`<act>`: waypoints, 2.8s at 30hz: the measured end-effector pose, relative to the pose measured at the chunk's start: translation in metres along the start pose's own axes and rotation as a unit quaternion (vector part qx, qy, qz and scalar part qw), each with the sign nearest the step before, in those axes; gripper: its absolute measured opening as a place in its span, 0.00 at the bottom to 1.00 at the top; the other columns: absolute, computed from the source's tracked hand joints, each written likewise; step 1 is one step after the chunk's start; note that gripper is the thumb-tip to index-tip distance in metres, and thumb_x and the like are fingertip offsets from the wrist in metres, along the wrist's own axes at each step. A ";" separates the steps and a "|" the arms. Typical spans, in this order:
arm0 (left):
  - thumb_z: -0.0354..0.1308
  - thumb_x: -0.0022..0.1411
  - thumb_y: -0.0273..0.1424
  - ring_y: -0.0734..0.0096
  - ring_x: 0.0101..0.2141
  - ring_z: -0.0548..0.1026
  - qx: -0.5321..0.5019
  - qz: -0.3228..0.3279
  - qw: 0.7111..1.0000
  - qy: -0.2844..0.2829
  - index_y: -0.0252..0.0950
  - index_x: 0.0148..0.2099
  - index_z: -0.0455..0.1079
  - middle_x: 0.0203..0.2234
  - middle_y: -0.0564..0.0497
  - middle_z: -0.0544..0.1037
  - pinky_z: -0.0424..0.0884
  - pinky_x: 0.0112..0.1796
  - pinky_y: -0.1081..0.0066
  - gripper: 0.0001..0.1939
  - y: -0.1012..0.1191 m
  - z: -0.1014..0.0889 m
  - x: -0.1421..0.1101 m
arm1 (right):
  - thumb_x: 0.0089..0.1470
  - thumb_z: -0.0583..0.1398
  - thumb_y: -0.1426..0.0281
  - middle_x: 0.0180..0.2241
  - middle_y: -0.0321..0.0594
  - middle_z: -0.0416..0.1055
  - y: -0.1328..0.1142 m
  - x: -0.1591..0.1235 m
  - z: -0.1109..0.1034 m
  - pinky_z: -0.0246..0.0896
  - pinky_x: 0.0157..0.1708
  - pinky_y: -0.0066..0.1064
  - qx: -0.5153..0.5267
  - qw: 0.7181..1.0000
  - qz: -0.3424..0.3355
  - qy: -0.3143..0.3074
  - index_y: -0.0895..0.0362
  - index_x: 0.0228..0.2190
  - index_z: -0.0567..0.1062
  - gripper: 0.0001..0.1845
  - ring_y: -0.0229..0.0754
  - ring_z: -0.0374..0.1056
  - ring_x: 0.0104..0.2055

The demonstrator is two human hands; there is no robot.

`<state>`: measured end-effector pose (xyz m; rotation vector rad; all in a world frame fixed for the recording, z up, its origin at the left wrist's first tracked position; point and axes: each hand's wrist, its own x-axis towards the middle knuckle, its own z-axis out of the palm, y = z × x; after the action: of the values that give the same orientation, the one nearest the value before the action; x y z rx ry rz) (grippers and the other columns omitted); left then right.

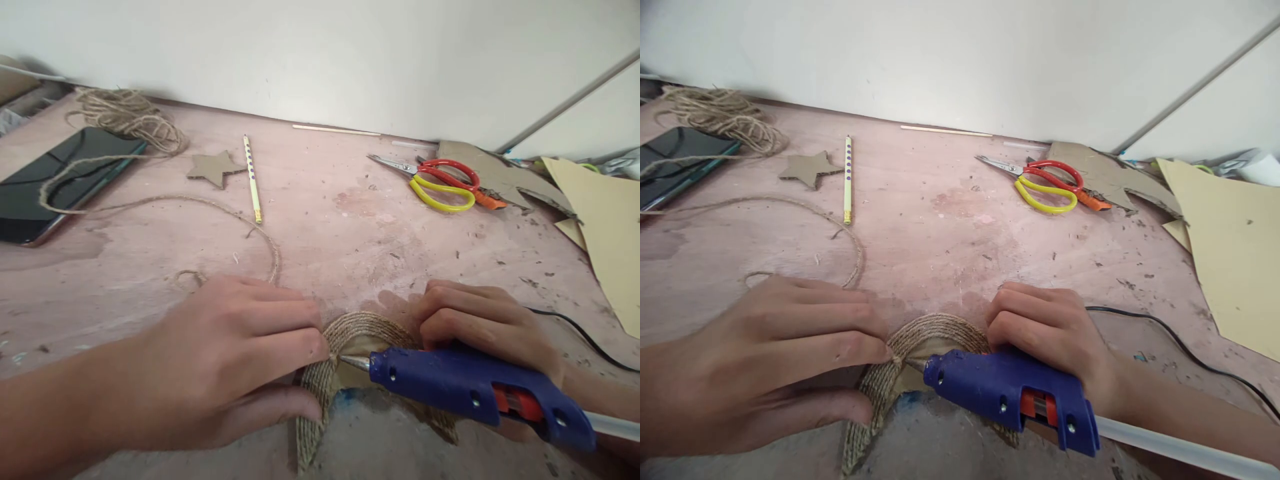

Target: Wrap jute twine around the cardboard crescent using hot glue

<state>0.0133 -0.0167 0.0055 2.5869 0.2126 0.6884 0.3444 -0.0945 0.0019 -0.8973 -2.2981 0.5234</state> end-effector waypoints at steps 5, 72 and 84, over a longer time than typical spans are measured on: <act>0.53 0.88 0.43 0.62 0.34 0.83 0.006 -0.013 1.000 -0.005 0.42 0.45 0.70 0.36 0.49 0.85 0.75 0.33 0.62 0.16 0.000 0.000 -0.003 | 0.83 0.53 0.59 0.31 0.38 0.75 0.000 -0.002 0.002 0.63 0.30 0.35 -0.008 1.000 0.001 -0.011 0.51 0.39 0.72 0.18 0.43 0.69 0.30; 0.47 0.91 0.44 0.67 0.39 0.85 0.056 0.009 0.998 -0.034 0.42 0.47 0.67 0.45 0.52 0.87 0.74 0.37 0.64 0.18 -0.003 0.000 -0.003 | 0.82 0.49 0.52 0.30 0.34 0.69 -0.002 0.002 -0.005 0.58 0.27 0.31 -0.033 0.999 0.021 -0.034 0.51 0.39 0.67 0.22 0.37 0.65 0.29; 0.46 0.91 0.45 0.68 0.34 0.83 0.055 0.000 0.998 -0.026 0.40 0.45 0.73 0.40 0.53 0.86 0.74 0.33 0.65 0.23 0.000 0.000 0.001 | 0.78 0.55 0.57 0.30 0.36 0.70 0.001 -0.004 -0.007 0.59 0.28 0.35 -0.010 0.999 0.031 -0.036 0.51 0.39 0.69 0.14 0.42 0.66 0.29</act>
<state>0.0140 -0.0163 0.0056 2.7061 0.2389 0.6248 0.3522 -0.0956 0.0044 -0.9765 -2.3506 0.5677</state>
